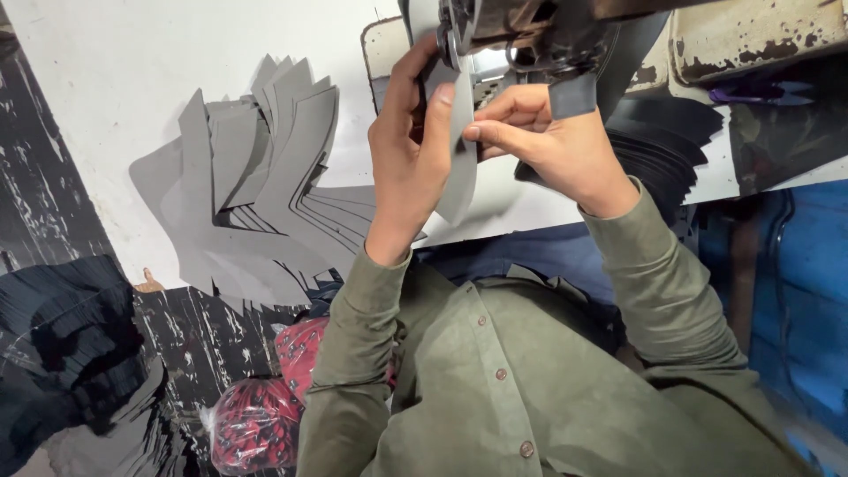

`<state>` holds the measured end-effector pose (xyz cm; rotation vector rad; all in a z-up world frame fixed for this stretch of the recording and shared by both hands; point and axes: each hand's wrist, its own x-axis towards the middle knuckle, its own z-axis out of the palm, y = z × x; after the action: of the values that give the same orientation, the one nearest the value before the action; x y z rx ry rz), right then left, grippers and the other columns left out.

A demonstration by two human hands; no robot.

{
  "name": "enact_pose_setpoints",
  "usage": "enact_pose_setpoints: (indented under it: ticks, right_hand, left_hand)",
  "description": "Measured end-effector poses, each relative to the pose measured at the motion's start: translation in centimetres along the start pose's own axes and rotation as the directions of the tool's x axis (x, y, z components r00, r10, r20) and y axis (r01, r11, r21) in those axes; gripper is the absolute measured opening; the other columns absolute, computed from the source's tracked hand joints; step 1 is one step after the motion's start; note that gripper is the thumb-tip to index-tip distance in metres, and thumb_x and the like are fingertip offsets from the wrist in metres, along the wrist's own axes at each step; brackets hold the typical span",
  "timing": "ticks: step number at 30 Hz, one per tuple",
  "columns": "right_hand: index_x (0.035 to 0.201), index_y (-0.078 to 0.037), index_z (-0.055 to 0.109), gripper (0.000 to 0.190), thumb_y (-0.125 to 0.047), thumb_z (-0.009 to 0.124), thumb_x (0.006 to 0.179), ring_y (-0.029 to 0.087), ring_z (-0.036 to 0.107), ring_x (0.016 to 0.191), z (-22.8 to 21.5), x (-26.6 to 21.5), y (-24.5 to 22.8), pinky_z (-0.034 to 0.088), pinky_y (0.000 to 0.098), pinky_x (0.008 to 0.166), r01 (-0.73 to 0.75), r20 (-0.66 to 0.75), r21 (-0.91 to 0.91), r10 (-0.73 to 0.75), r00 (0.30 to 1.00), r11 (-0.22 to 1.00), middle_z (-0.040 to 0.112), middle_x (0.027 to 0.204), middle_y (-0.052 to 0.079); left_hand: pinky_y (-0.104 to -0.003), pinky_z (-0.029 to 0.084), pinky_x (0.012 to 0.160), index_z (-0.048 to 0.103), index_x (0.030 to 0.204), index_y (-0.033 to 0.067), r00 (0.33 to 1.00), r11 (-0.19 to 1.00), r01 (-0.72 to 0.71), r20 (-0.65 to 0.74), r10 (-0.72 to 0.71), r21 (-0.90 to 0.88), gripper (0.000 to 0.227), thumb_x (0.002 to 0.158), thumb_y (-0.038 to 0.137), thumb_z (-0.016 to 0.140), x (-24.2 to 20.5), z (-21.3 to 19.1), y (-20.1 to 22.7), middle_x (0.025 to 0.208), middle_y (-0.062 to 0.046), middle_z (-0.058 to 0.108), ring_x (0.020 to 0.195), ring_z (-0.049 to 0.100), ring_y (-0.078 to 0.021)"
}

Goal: Stitching pre-cut synthetic material pieces together using an industrial sewing machine as part of the shoe manufacturing process.

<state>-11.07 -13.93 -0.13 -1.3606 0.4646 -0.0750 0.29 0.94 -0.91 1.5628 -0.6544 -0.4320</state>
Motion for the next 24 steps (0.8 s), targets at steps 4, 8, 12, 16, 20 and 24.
enact_pose_setpoints:
  ticks: [4,8,12,16,20,24]
  right_hand:
    - [0.107,0.003,0.070,0.013,-0.009,0.069,0.102,0.012,0.074,0.093,0.0,0.1,-0.2,0.063,0.0274,0.084,-0.009,0.004,0.071,0.009,1.000,0.997,0.075,0.101,0.008]
    - [0.106,0.004,0.069,0.013,-0.008,0.069,0.102,0.015,0.075,0.091,0.2,0.5,-0.4,0.065,0.0300,0.084,-0.013,0.023,0.101,0.010,1.000,0.995,0.076,0.099,0.010]
    - [0.107,0.005,0.070,0.014,-0.008,0.069,0.102,0.017,0.076,0.090,0.3,0.6,-0.4,0.066,0.0311,0.084,-0.003,0.028,0.113,0.000,1.000,0.994,0.076,0.099,0.011]
    - [0.109,0.004,0.070,0.014,-0.008,0.069,0.102,0.016,0.076,0.091,0.2,1.0,-0.1,0.065,0.0306,0.085,0.021,0.020,0.161,-0.024,1.000,0.987,0.075,0.101,0.011]
    - [0.111,0.004,0.071,0.014,-0.008,0.070,0.104,0.013,0.074,0.090,0.3,1.3,0.5,0.062,0.0270,0.083,0.085,-0.022,0.105,-0.083,0.996,0.991,0.075,0.102,0.009]
    - [0.112,0.003,0.072,0.013,-0.008,0.069,0.105,0.011,0.072,0.089,0.6,1.3,0.7,0.060,0.0243,0.081,0.139,-0.050,0.047,-0.136,0.989,0.989,0.075,0.102,0.008]
  left_hand:
    - [-0.024,0.041,0.071,0.052,0.152,0.0054,0.989,0.990,0.140,0.036,-0.141,0.028,0.045,0.109,0.016,0.058,-0.2,-0.5,-0.1,0.109,-0.004,0.067,0.079,0.050,-0.0052]
    - [-0.020,0.047,0.083,0.047,0.154,0.0060,0.996,0.998,-0.001,0.089,0.006,-0.056,0.039,0.118,0.016,0.058,-1.1,-1.3,-0.6,0.129,0.000,0.066,0.098,0.058,-0.0013]
    - [-0.020,0.041,0.074,0.051,0.154,0.0061,0.992,0.997,0.080,0.093,-0.081,0.009,0.041,0.114,0.015,0.059,-1.6,-2.1,0.6,0.124,-0.001,0.067,0.084,0.047,-0.0021]
    - [-0.022,0.044,0.083,0.049,0.153,0.0062,0.986,0.994,0.105,0.130,-0.102,-0.018,0.046,0.109,0.013,0.059,-1.5,-2.4,1.8,0.145,-0.001,0.059,0.094,0.051,-0.0013]
    - [-0.020,0.042,0.064,0.053,0.152,0.0071,0.972,0.972,0.192,0.160,-0.170,-0.136,0.043,0.111,0.012,0.061,-1.4,-2.5,0.9,0.129,0.001,0.067,0.076,0.050,-0.0007]
    - [-0.021,0.041,0.061,0.058,0.146,0.0067,0.989,0.984,0.113,0.114,-0.098,-0.135,0.037,0.110,0.010,0.064,-0.3,-1.5,0.2,0.121,0.002,0.066,0.068,0.049,-0.0004]
